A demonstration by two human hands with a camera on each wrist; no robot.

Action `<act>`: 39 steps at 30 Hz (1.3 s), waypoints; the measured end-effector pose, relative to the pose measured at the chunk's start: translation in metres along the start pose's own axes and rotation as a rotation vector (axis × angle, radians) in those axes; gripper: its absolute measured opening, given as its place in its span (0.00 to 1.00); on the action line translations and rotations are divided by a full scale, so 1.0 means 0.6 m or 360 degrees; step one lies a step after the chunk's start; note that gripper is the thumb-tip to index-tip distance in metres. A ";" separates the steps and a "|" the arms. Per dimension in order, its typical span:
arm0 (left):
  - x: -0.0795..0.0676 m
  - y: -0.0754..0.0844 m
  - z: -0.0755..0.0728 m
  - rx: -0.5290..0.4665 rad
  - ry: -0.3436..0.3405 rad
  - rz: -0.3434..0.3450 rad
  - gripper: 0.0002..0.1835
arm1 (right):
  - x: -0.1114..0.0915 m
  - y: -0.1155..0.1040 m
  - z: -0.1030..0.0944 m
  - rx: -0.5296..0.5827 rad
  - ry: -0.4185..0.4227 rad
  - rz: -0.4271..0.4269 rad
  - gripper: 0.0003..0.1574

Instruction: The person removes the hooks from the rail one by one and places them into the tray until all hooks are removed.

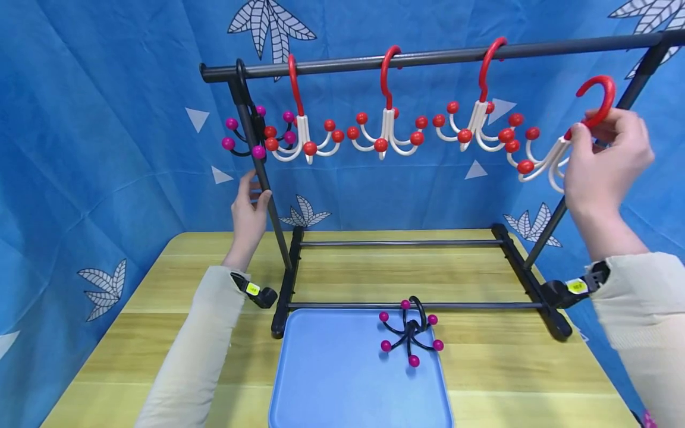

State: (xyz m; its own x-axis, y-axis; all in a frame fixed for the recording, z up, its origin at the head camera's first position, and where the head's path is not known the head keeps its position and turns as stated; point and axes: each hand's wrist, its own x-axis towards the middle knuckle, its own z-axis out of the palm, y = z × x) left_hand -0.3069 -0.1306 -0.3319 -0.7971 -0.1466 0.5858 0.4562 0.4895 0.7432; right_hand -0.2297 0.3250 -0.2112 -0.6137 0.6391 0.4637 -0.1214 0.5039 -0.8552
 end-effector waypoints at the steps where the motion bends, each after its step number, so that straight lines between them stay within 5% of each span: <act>1: 0.000 0.000 0.000 0.0003 0.0000 0.0001 0.33 | -0.005 0.003 -0.002 -0.0008 -0.0004 0.0003 0.20; 23: -0.001 0.003 -0.001 0.0017 -0.0005 -0.0013 0.31 | -0.114 0.069 -0.004 -0.0225 -0.0033 -0.0316 0.20; 39: -0.002 0.001 0.000 -0.0031 0.0012 0.0011 0.32 | -0.180 0.067 0.036 0.0072 -0.0349 -0.0590 0.16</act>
State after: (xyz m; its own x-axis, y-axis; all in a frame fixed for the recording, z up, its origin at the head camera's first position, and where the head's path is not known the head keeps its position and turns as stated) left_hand -0.3054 -0.1302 -0.3323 -0.7908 -0.1496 0.5935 0.4695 0.4739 0.7450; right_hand -0.1851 0.2637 -0.3009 -0.6727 0.2789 0.6853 -0.3957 0.6471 -0.6517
